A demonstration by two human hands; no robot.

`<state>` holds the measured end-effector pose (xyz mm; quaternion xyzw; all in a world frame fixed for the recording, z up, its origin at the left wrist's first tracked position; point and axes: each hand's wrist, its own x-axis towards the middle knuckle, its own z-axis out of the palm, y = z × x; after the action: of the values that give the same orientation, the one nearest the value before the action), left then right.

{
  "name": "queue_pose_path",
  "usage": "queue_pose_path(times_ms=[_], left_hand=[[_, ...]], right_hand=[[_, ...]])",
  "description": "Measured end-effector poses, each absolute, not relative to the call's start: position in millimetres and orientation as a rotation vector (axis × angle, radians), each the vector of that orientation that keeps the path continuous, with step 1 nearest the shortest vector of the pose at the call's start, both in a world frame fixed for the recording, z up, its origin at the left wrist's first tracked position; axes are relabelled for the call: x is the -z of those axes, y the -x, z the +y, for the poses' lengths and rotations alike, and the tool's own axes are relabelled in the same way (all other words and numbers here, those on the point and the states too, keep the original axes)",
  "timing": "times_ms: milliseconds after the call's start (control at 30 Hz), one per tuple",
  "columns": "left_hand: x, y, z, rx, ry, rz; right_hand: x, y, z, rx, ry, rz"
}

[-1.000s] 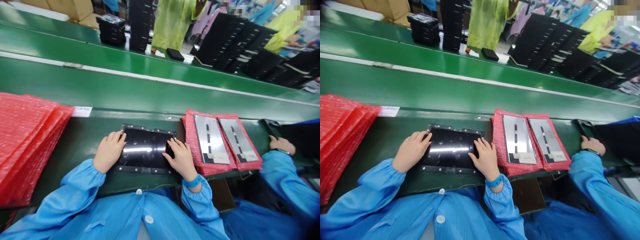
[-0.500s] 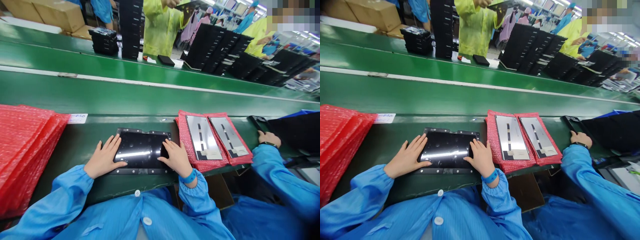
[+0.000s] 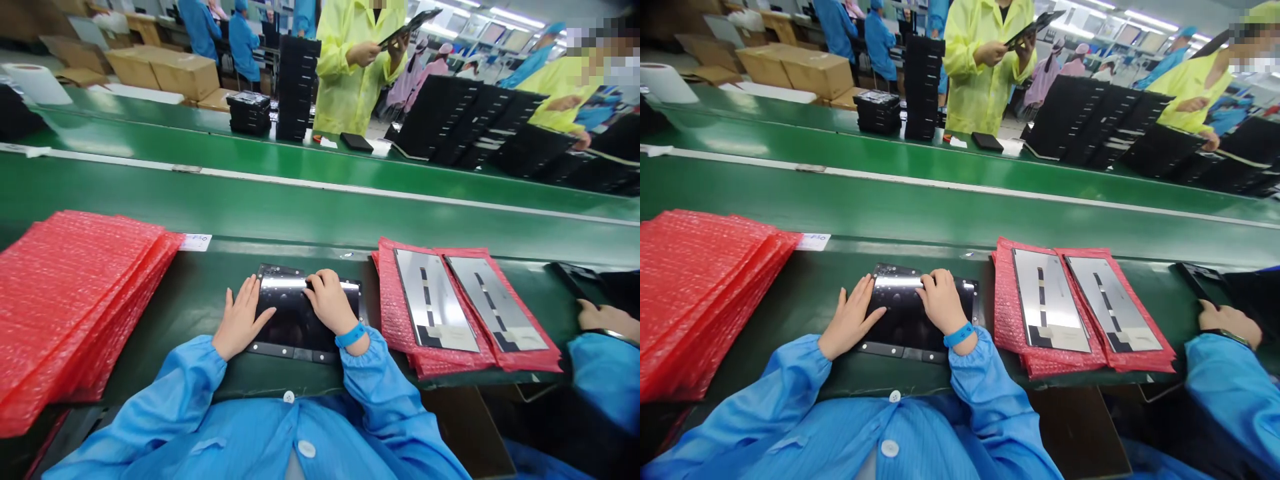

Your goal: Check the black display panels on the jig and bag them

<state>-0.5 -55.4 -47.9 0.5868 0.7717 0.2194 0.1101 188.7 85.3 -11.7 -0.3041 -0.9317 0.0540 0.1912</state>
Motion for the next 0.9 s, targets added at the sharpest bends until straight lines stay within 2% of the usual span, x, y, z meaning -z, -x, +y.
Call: queue_pose_path(times_ms=[167,300,567,767,900], left_hand=[[17.3,-17.4,-55.2,-1.294,-1.312,1.959],[-7.9,-31.9,-58.1,-1.564,-0.848,1.552],[-30.4,-11.2,-52.5,-1.685,-0.431,1.231],[-21.7,10.8,-47.7,-1.747,-0.405,1.294],[-11.8,16.1,-45.6,-1.719,-0.422,1.333]], right_hand=[[-3.3,-202.6,80.1,-0.120,0.791,-2.314],[-14.7,-218.4,75.3,-0.219,0.835,-2.203],[-24.1,-264.4,57.1,-0.417,1.059,-1.885],[-19.1,-288.2,38.7,-1.090,1.028,-1.961],[-27.3,-285.1,25.4,-1.260,0.972,-2.046]])
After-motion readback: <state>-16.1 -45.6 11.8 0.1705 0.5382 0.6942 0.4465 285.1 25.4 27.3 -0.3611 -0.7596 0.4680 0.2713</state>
